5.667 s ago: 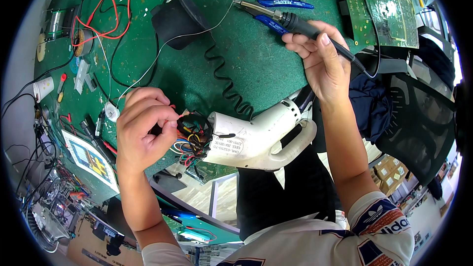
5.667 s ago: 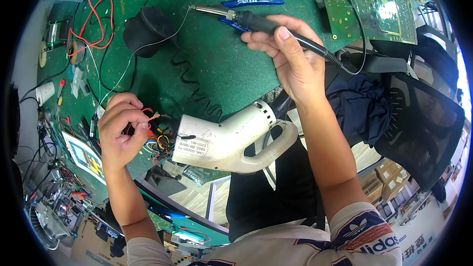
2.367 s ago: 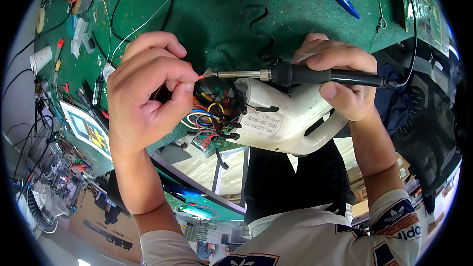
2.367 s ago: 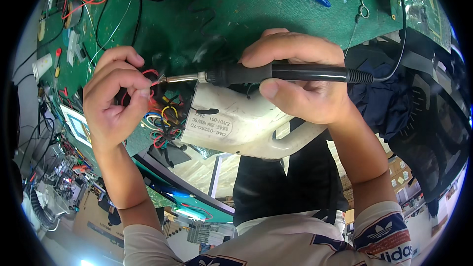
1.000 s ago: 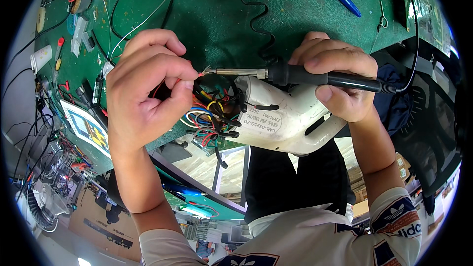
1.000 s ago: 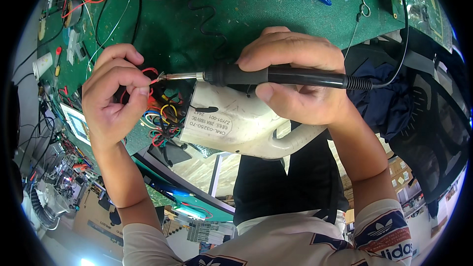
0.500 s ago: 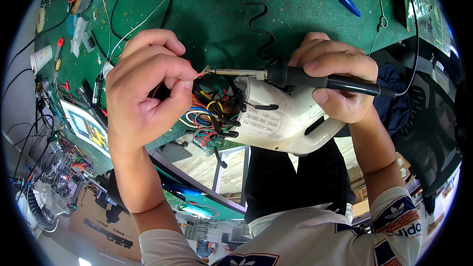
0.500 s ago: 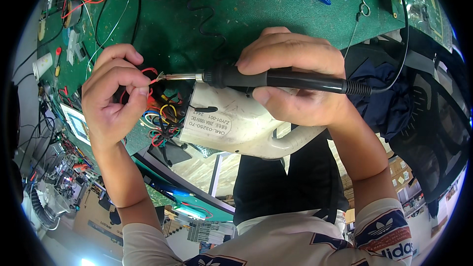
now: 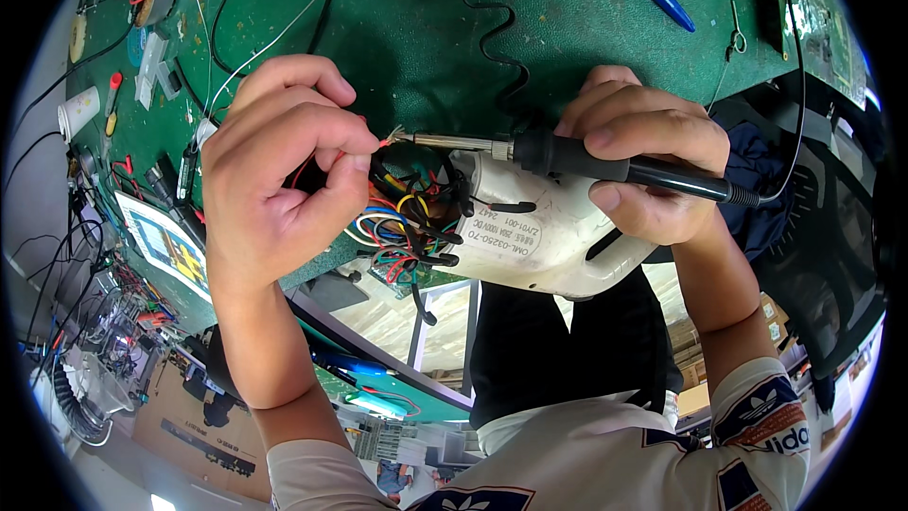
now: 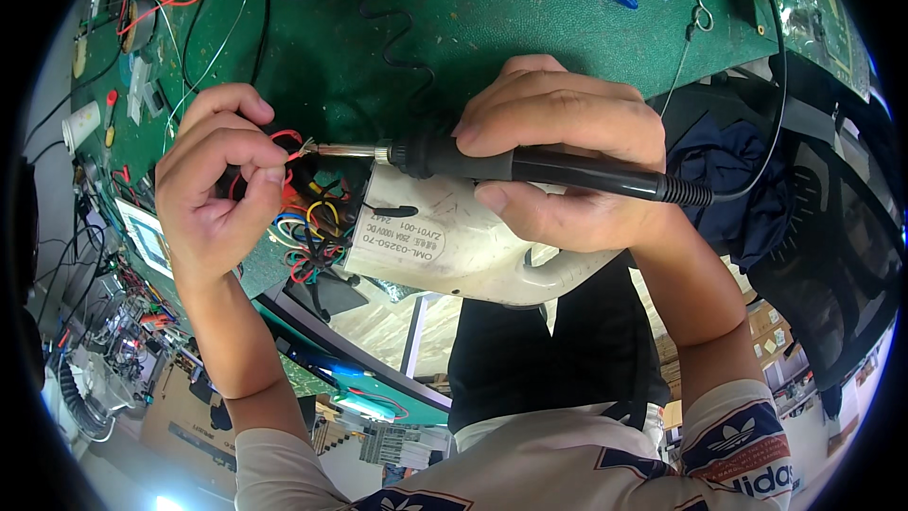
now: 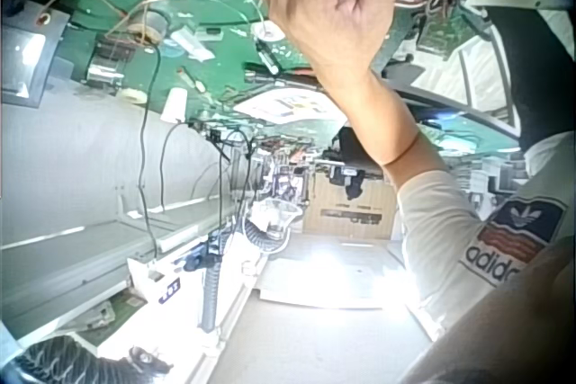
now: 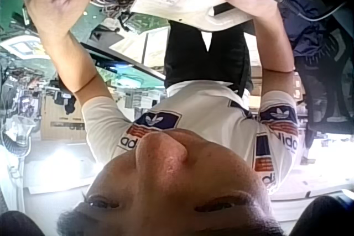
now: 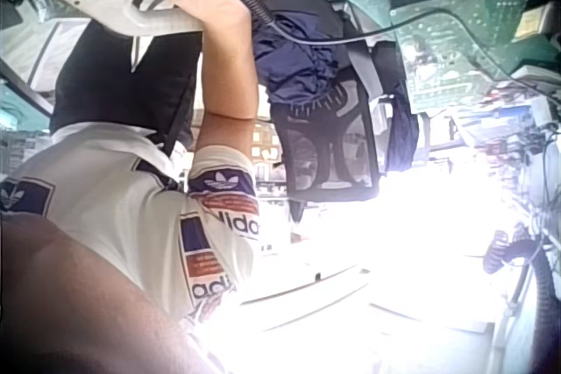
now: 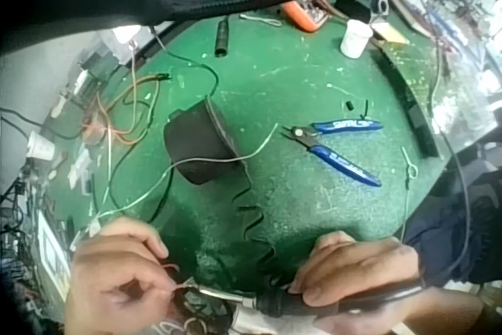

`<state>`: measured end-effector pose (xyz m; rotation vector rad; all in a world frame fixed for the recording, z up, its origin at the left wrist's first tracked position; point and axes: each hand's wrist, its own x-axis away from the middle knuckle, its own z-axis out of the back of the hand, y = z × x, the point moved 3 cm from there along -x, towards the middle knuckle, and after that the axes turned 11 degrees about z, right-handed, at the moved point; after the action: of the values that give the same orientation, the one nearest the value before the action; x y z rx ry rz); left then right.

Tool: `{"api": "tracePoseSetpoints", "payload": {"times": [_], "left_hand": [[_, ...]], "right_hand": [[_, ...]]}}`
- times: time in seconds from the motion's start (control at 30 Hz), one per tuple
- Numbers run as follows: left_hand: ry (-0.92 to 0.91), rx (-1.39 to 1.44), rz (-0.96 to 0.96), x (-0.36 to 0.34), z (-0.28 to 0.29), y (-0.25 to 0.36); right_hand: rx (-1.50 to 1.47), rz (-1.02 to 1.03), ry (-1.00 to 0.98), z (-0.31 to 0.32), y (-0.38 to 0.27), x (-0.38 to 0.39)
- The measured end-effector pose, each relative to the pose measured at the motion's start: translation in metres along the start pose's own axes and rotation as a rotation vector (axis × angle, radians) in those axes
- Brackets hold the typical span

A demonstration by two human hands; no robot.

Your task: The person solders several wires onto a white electrical component using a soldering iron on a repair bench.

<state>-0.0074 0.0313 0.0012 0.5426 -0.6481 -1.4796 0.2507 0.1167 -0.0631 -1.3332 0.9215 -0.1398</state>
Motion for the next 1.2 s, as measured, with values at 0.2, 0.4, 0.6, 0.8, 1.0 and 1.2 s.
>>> {"api": "tracePoseSetpoints", "payload": {"times": [0.2, 0.4, 0.6, 0.8, 1.0, 1.2], "left_hand": [[-0.002, -0.012, -0.011, -0.0003, 0.0001, -0.0002], [0.002, -0.008, 0.001, 0.0001, -0.0003, 0.0001], [0.002, -0.011, -0.01, 0.0001, -0.0004, -0.001], [-0.001, -0.01, -0.002, -0.0001, -0.0006, 0.0], [-0.001, -0.018, -0.003, -0.0002, -0.0006, -0.0003], [-0.002, -0.018, -0.006, -0.0003, -0.0004, -0.0002]], "right_hand": [[-0.005, 0.009, -0.003, 0.0, 0.0, -0.0005], [0.0, 0.009, 0.0, -0.0001, -0.0005, -0.0006], [0.008, 0.008, -0.014, 0.0001, -0.0007, -0.0009], [0.008, 0.016, -0.012, 0.0004, -0.0008, -0.0004], [0.009, 0.012, -0.013, 0.0002, -0.0013, -0.0007], [0.008, 0.012, -0.005, -0.0001, -0.0017, -0.0008]]}}
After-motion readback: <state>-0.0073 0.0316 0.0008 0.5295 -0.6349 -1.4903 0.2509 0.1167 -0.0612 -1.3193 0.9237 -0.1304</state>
